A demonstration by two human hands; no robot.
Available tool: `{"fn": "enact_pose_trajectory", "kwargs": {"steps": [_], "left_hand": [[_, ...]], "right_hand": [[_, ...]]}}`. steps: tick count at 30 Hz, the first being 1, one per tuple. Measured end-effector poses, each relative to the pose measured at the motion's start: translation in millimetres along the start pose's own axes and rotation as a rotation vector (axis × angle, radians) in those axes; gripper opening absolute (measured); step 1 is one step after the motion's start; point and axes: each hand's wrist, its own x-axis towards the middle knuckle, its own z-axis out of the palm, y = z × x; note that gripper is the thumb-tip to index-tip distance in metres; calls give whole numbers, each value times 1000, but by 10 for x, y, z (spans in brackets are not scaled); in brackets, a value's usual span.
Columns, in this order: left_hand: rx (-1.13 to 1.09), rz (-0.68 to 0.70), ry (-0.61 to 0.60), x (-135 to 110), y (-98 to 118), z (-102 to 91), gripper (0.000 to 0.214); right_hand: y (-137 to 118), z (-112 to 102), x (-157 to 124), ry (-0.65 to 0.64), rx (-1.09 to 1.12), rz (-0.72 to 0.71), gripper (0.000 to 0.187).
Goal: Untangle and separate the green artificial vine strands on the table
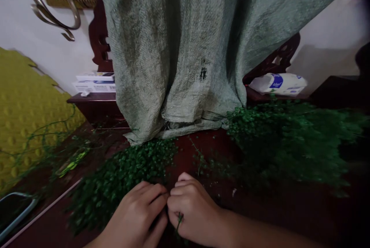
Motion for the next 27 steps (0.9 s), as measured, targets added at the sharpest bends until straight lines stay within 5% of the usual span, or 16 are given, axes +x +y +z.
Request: {"fn": "enact_pose_trajectory", "kwargs": {"steps": [19, 27], "left_hand": [[-50, -112, 64, -26, -80, 18, 12], [158, -157, 186, 5, -159, -72, 27]], "right_hand": [[-112, -101, 61, 66, -35, 252, 21], [-156, -134, 49, 106, 52, 296, 32]]}}
